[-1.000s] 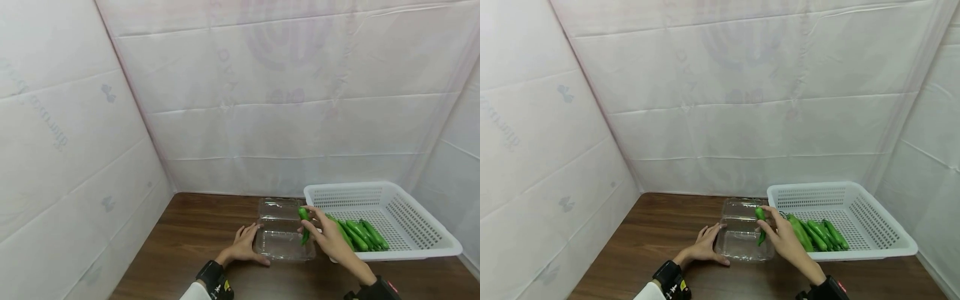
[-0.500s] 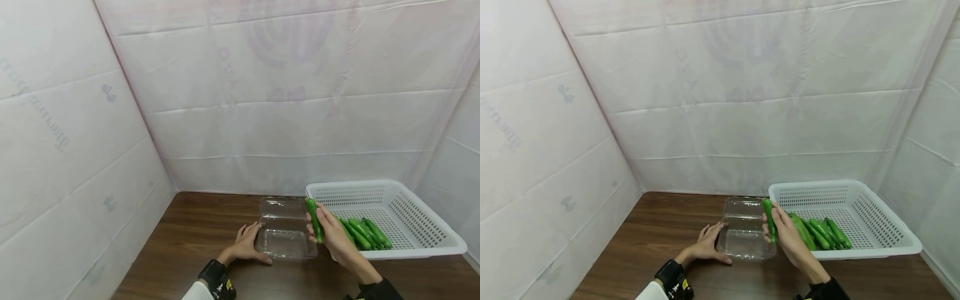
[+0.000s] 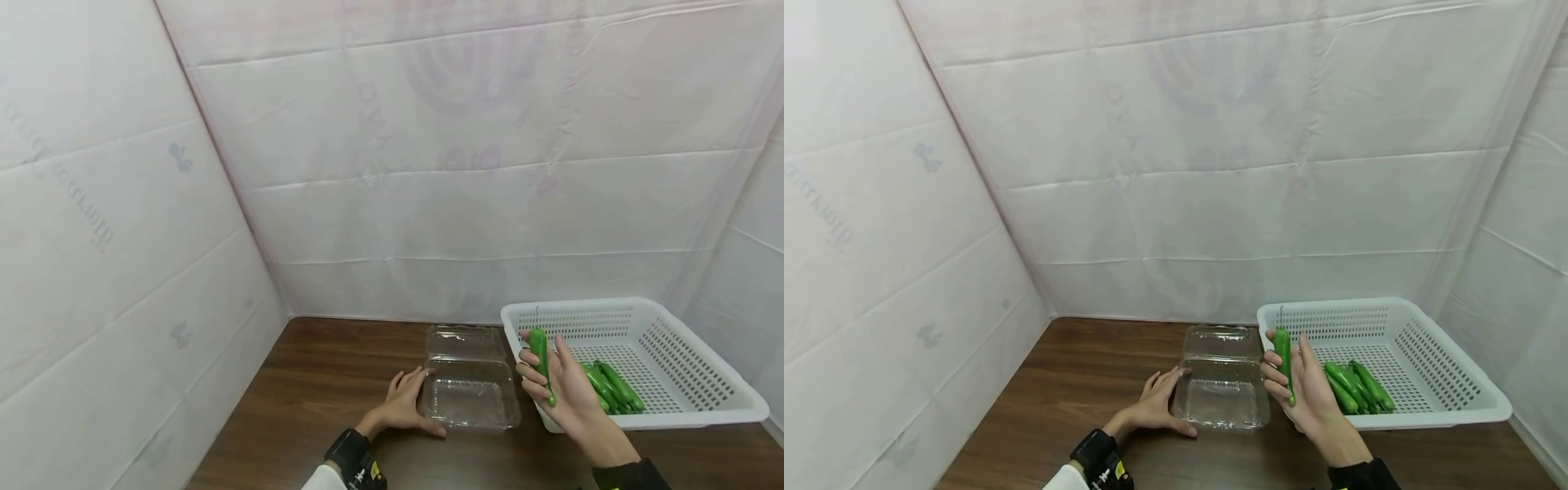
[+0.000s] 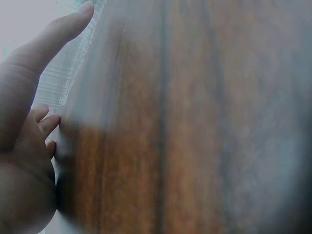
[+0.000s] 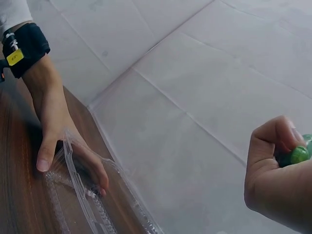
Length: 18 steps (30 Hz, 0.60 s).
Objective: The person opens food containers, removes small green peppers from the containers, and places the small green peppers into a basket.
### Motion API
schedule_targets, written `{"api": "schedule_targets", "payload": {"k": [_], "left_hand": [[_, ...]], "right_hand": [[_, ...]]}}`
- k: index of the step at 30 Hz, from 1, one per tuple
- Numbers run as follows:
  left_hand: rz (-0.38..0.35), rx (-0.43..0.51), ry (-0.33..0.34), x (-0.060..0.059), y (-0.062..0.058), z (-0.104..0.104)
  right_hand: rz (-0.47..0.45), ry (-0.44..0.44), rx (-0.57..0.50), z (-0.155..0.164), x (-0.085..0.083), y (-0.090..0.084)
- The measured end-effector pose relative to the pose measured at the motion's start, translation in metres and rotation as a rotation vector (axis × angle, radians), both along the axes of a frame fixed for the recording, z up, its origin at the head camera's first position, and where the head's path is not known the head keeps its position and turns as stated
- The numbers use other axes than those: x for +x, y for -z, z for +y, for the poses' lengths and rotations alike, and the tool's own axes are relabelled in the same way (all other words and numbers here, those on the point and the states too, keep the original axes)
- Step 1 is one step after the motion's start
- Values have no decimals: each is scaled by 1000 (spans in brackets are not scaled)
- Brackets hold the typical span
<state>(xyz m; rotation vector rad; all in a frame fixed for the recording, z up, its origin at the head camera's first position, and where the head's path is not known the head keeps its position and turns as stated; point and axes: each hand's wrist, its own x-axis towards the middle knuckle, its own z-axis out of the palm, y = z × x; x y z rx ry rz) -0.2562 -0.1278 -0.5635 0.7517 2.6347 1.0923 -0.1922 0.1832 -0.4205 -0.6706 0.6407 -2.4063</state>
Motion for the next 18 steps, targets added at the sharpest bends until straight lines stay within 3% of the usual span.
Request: {"api": "schedule_targets", "payload": {"k": [7,18], "left_hand": [[-1,30,-16,-1,5,-1],[17,13,5,2,1,0]], "right_hand": [[8,-56,-70,1,4,-9],[26,-159,-165,5,5,-27]]}}
